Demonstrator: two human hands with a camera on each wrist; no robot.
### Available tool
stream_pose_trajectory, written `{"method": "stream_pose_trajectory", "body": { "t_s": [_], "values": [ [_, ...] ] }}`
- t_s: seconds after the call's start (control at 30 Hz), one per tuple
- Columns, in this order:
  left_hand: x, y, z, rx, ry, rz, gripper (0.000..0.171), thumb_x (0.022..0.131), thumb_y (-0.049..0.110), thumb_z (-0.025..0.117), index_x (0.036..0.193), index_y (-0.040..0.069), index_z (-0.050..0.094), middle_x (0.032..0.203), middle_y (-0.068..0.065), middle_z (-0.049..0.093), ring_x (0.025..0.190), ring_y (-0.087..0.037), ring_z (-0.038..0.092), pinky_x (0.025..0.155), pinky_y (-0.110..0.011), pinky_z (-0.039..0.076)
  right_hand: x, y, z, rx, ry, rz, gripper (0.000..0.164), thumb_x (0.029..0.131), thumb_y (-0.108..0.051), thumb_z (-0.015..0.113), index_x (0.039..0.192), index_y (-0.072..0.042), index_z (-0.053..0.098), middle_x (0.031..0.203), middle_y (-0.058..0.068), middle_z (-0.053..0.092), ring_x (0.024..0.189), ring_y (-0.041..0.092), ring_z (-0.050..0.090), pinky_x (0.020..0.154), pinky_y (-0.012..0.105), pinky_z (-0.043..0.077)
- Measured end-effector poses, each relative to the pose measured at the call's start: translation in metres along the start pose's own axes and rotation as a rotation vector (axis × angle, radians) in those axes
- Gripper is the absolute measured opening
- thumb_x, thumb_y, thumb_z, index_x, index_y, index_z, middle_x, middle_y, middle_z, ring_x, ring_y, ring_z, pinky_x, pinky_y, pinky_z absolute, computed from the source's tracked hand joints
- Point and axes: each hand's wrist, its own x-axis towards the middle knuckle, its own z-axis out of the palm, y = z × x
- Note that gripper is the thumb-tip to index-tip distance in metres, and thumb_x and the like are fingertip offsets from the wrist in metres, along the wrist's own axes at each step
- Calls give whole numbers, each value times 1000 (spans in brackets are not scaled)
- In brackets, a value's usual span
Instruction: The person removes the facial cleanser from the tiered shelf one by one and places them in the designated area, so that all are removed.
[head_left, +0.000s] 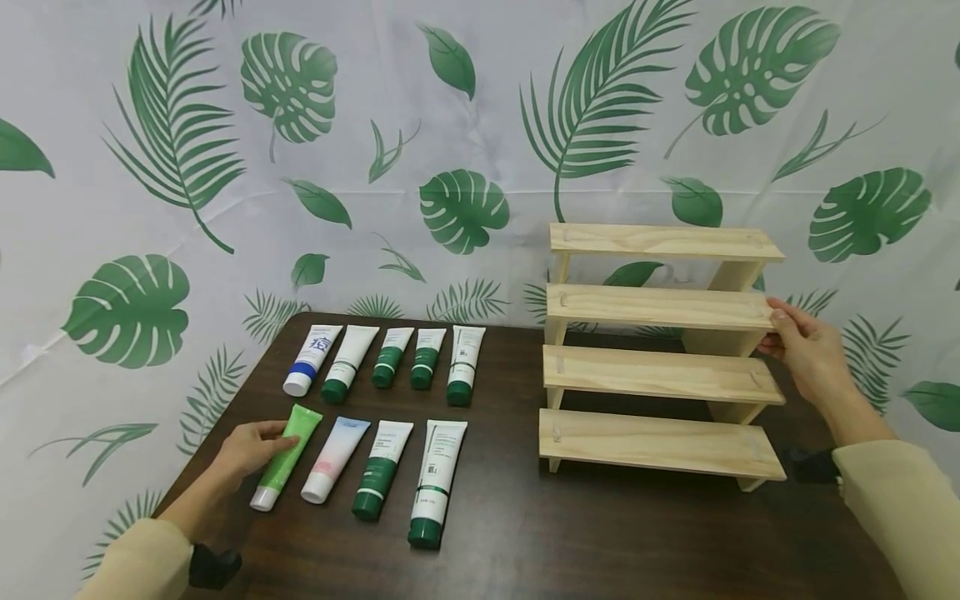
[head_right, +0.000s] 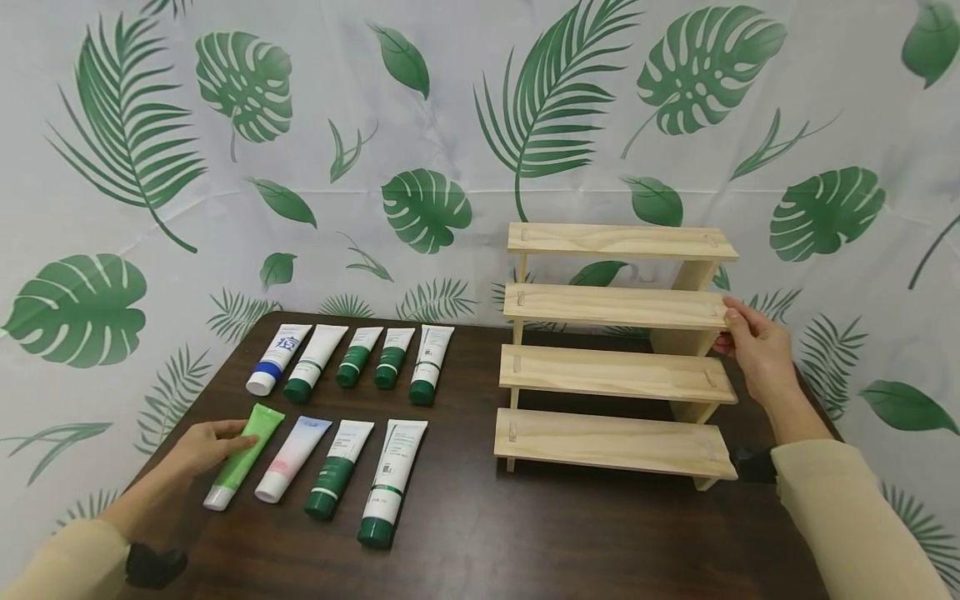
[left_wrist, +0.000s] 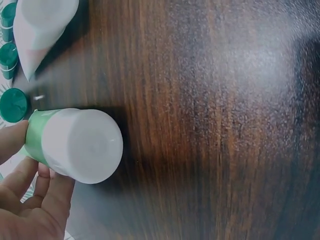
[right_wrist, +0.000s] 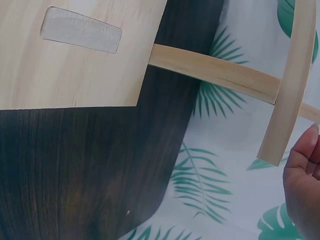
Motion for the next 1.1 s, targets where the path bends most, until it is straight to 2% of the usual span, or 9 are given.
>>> {"method": "stream_pose_trajectory", "body": {
  "t_s": [0.2,0.3,0.57,0.67,0.73,0.83,0.93,1.0,1.1],
  "values": [
    [1,-1,0,14,-10,-28,64,90,32,62,132,-12,42,132,-37,40,100,-37,53,82,-46,49,-1,2,0,-13,8,0,59,95,-27,51,145,-1,32,81,-13,62,67,0,57,61,12,51],
    [-1,-1,0,21,-2,-11,62,90,30,61,131,-13,43,131,-38,41,102,-40,52,82,-47,49,-2,1,2,-14,11,3,59,95,-27,51,145,-1,32,81,-13,62,67,0,57,60,12,51],
    [-1,-3,-2,30,40,63,54,89,26,60,124,-13,48,120,-35,53,102,-43,54,80,-45,49,1,1,2,17,8,9,57,95,-25,51,145,-2,33,77,-12,63,66,1,58,60,12,51],
    [0,-3,-3,48,45,85,54,89,26,60,124,-14,48,119,-35,54,103,-44,54,80,-46,49,11,11,-7,-42,-1,1,54,95,-29,51,144,-9,37,80,-13,61,68,1,57,60,13,51],
    [1,-4,-4,68,51,98,54,90,26,59,124,-14,48,118,-35,55,104,-45,54,81,-48,49,22,27,-19,-23,5,-12,47,95,-27,52,140,-13,45,82,-9,62,69,4,59,60,15,52],
    [1,-5,-6,97,63,113,56,92,29,56,126,-14,45,121,-35,53,108,-47,51,84,-51,47,34,43,-34,-66,-19,-46,42,95,-29,52,136,-18,51,85,-7,63,71,7,61,61,17,54],
    [2,-2,-9,93,80,135,58,94,31,53,129,-15,41,124,-37,48,111,-49,48,88,-53,45,37,47,-40,2,-51,-62,42,94,-27,54,134,-14,53,85,-4,64,70,9,62,61,19,54],
    [2,2,-11,82,97,161,59,95,31,52,130,-15,39,125,-37,48,112,-49,48,88,-53,45,32,38,-36,4,-54,-51,47,94,-28,55,137,-10,49,83,-6,63,69,8,61,60,17,54],
    [2,11,-15,69,119,208,60,96,32,52,131,-15,38,127,-37,47,114,-48,47,90,-52,45,24,23,-27,-81,-28,-47,54,97,-29,51,141,-1,38,81,-12,62,67,2,60,60,14,52]
  ]
}}
